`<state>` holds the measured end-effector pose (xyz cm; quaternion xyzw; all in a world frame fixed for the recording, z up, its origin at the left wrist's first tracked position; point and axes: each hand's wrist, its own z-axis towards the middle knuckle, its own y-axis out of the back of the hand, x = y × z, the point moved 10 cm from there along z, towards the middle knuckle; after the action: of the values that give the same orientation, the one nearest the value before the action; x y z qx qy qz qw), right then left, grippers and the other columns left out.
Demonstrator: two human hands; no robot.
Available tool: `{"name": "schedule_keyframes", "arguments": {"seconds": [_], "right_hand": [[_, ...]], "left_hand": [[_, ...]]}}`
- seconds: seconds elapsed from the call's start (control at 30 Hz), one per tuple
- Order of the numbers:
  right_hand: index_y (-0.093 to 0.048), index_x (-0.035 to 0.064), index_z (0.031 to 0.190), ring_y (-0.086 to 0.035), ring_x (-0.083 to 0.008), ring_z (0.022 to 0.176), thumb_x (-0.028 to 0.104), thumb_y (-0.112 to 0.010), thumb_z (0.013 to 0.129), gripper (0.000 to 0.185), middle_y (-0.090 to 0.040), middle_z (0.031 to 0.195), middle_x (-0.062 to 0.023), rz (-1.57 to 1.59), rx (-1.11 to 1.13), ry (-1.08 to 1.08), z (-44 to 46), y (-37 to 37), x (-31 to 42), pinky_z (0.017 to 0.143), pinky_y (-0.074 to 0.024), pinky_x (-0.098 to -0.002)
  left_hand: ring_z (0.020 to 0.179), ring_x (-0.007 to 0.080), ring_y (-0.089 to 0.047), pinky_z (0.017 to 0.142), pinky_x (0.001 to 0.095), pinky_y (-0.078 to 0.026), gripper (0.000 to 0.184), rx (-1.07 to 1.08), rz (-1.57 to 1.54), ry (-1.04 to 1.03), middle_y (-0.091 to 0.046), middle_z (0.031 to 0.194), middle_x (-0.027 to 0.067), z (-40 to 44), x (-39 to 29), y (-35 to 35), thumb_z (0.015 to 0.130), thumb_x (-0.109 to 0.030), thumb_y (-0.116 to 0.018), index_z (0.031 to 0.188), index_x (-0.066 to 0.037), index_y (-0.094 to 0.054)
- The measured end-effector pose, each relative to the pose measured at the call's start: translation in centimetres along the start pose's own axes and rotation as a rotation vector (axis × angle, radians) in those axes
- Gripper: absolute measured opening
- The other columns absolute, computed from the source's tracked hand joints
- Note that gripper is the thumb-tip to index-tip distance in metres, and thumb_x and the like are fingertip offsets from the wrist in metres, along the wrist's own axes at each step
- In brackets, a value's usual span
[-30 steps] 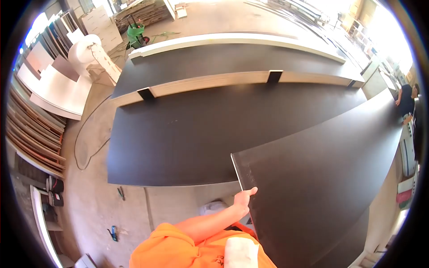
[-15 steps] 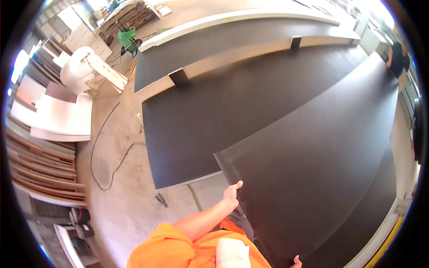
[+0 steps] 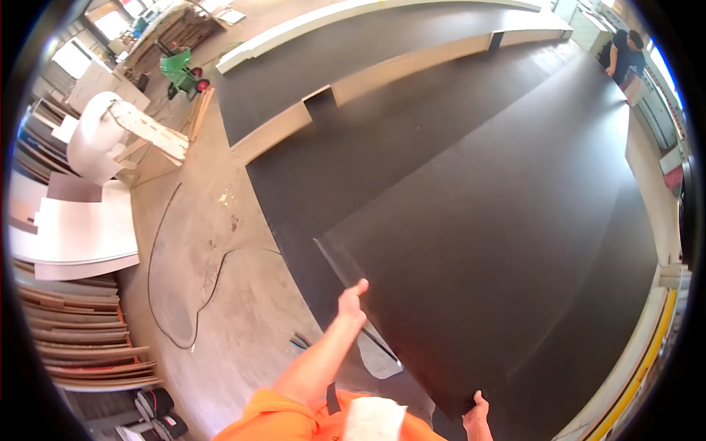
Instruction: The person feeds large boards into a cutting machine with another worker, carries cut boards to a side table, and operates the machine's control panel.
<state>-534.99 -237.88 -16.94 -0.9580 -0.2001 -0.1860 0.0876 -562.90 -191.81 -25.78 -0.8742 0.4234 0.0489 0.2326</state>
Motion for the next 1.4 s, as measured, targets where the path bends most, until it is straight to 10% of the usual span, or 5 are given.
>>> {"name": "schedule_keyframes", "arguments": {"seconds": [0.2, 0.37, 0.5, 1.2, 1.4], "right_hand": [[-0.055, 0.0061, 0.134, -0.058, -0.0260, 0.122, 0.043, -0.051, 0.102, 0.049, -0.060, 0.136, -0.0060, -0.052, -0.003, -0.022, -2.3, -14.2, -8.0, 0.101, -0.0459, -0.0454], [-0.063, 0.0102, 0.102, -0.064, -0.0197, 0.086, 0.037, -0.060, 0.099, 0.027, -0.066, 0.094, -0.0058, -0.444, 0.070, -0.075, 5.2, -18.3, -12.3, 0.074, -0.0510, -0.0353], [-0.048, 0.0027, 0.144, -0.043, -0.0268, 0.137, 0.032, -0.063, 0.097, 0.057, -0.049, 0.149, -0.0117, -0.069, -0.029, -0.033, 11.2, -24.1, -6.2, 0.121, -0.0234, -0.0413], [-0.050, 0.0029, 0.139, -0.042, -0.0296, 0.139, 0.026, -0.056, 0.097, 0.049, -0.048, 0.150, -0.0106, 0.366, 0.194, -0.044, 13.3, -45.9, -7.6, 0.119, -0.0289, -0.0463], [-0.048, 0.0041, 0.142, -0.044, -0.0301, 0.138, 0.030, -0.053, 0.102, 0.047, -0.048, 0.149, -0.0106, 0.357, 0.259, -0.040, 14.5, -45.1, -8.3, 0.118, -0.0309, -0.0495]], "left_hand": [[0.111, 0.0309, -0.063, 0.100, 0.0461, -0.049, 0.041, 0.156, 0.160, -0.043, -0.068, 0.120, 0.0161, 0.9, -17.9, -0.4, 0.096, -0.030, -0.063, 0.120, 0.003, -0.063], [0.095, 0.0351, -0.067, 0.088, 0.0403, -0.053, 0.072, -0.383, 1.266, -0.405, -0.070, 0.106, 0.0184, 0.3, -33.4, 6.8, 0.083, -0.051, -0.076, 0.118, 0.009, -0.060], [0.129, 0.0339, -0.052, 0.110, 0.0391, -0.040, 0.100, -0.593, 1.240, -0.613, -0.053, 0.138, 0.0252, 2.7, -28.4, 10.2, 0.077, -0.057, -0.079, 0.140, 0.010, -0.040], [0.129, 0.0328, -0.051, 0.111, 0.0408, -0.039, 0.080, -0.063, 0.366, -0.392, -0.050, 0.143, 0.0214, 9.2, -29.6, 5.8, 0.090, -0.033, -0.076, 0.143, 0.010, -0.035], [0.137, 0.0342, -0.043, 0.115, 0.0427, -0.034, 0.083, -0.298, 0.819, -0.567, -0.042, 0.150, 0.0232, 6.7, -31.0, 5.2, 0.091, -0.035, -0.074, 0.147, 0.010, -0.031]]}}
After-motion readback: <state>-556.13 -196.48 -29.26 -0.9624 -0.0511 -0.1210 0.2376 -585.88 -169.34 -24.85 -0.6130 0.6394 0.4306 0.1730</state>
